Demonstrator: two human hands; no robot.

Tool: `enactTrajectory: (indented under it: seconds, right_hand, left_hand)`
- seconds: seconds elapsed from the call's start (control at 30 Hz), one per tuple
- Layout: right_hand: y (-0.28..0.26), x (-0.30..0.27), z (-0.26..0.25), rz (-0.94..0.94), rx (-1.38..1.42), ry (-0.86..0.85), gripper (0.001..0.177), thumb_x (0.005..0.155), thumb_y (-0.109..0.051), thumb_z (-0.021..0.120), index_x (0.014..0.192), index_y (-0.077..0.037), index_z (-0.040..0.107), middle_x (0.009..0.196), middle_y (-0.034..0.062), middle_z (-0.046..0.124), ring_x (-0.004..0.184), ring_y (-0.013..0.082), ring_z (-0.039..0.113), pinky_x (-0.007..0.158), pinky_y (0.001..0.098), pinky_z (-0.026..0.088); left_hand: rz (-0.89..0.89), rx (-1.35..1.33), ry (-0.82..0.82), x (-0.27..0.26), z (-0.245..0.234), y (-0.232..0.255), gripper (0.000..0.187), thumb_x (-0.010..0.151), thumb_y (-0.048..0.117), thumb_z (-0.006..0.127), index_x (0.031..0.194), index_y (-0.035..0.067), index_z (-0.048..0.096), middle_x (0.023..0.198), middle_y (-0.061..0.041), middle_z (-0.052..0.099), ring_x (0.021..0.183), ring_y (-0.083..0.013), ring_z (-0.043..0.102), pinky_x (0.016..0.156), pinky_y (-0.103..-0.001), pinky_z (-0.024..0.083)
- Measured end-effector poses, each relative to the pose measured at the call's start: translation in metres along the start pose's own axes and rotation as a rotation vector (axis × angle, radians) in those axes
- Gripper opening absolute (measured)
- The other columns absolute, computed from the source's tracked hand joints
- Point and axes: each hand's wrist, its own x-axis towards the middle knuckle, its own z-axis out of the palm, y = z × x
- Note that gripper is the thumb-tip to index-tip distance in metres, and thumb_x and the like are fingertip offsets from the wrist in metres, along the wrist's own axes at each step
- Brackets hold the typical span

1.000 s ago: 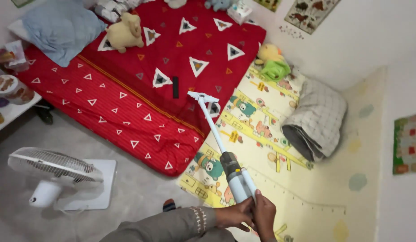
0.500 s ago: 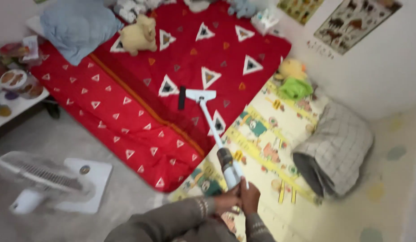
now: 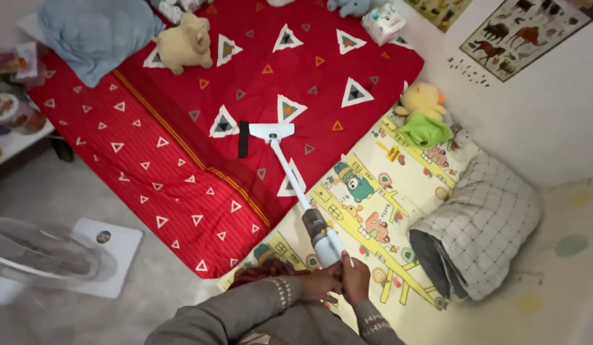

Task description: The person vacuums a floor mat, the floor, and a bed using a vacuum cleaner, then detaches the vacuum nozzle and hangs the vacuum cleaner on a wall hook.

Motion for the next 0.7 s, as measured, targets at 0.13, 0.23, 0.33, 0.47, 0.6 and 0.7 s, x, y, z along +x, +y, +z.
enactTrajectory:
  seconds: [0.13, 0.23, 0.33, 0.47, 0.6, 0.7]
  right_hand:
    - [0.025, 0.008, 0.000, 0.034, 0.176, -0.027, 0.053, 0.098, -0.041, 0.061, 0.070, 0.003, 0.066, 0.055, 0.0100, 0.056, 0.050, 0.0184, 0.049, 0.050, 0.0373, 0.041]
    - [0.036, 0.021, -0.010, 0.042, 0.199, -0.033, 0.055, 0.099, -0.042, 0.060, 0.069, 0.004, 0.066, 0.055, 0.0089, 0.056, 0.050, 0.0168, 0.047, 0.049, 0.0355, 0.039]
    - [0.054, -0.016, -0.038, 0.080, 0.132, -0.004, 0.059, 0.101, -0.044, 0.057, 0.069, 0.004, 0.066, 0.055, 0.0097, 0.057, 0.049, 0.0179, 0.049, 0.049, 0.0356, 0.040]
    - [0.093, 0.008, -0.049, 0.004, 0.020, 0.137, 0.048, 0.092, -0.043, 0.066, 0.079, 0.002, 0.079, 0.058, 0.0131, 0.072, 0.053, 0.0155, 0.064, 0.057, 0.0312, 0.052]
    - [0.171, 0.040, -0.050, 0.087, 0.156, 0.116, 0.042, 0.092, -0.034, 0.070, 0.082, 0.005, 0.081, 0.061, 0.0201, 0.072, 0.051, 0.0204, 0.062, 0.054, 0.0352, 0.051]
    - [0.207, 0.051, -0.085, -0.012, 0.235, 0.176, 0.042, 0.095, -0.030, 0.072, 0.082, 0.009, 0.081, 0.063, 0.0205, 0.073, 0.054, 0.0195, 0.064, 0.053, 0.0334, 0.052]
  left_hand:
    - [-0.334, -0.561, 0.076, -0.008, -0.008, 0.065, 0.069, 0.086, 0.011, 0.067, 0.147, 0.015, 0.036, 0.123, -0.011, 0.059, 0.109, -0.0210, 0.059, 0.084, -0.035, 0.054]
    - [-0.203, -0.420, 0.008, 0.014, -0.017, 0.019, 0.058, 0.091, 0.014, 0.069, 0.144, 0.007, 0.044, 0.123, -0.010, 0.062, 0.112, -0.0177, 0.059, 0.090, -0.033, 0.052]
    - [-0.081, -0.310, -0.104, 0.032, 0.002, -0.033, 0.046, 0.098, 0.015, 0.068, 0.139, 0.000, 0.053, 0.126, -0.010, 0.064, 0.114, -0.0166, 0.060, 0.097, -0.032, 0.050]
    - [-0.133, -0.227, -0.230, 0.051, -0.012, -0.028, 0.038, 0.100, 0.014, 0.067, 0.133, -0.005, 0.061, 0.124, -0.017, 0.064, 0.110, -0.0217, 0.059, 0.093, -0.036, 0.050]
    - [-0.144, -0.477, -0.360, 0.040, -0.029, 0.024, 0.045, 0.106, 0.014, 0.060, 0.148, -0.002, 0.050, 0.142, -0.012, 0.059, 0.127, -0.0199, 0.058, 0.103, -0.031, 0.047]
    - [-0.149, -0.573, -0.365, 0.033, -0.034, 0.061, 0.060, 0.105, 0.007, 0.055, 0.161, -0.002, 0.034, 0.151, -0.014, 0.054, 0.135, -0.0208, 0.057, 0.109, -0.033, 0.046]
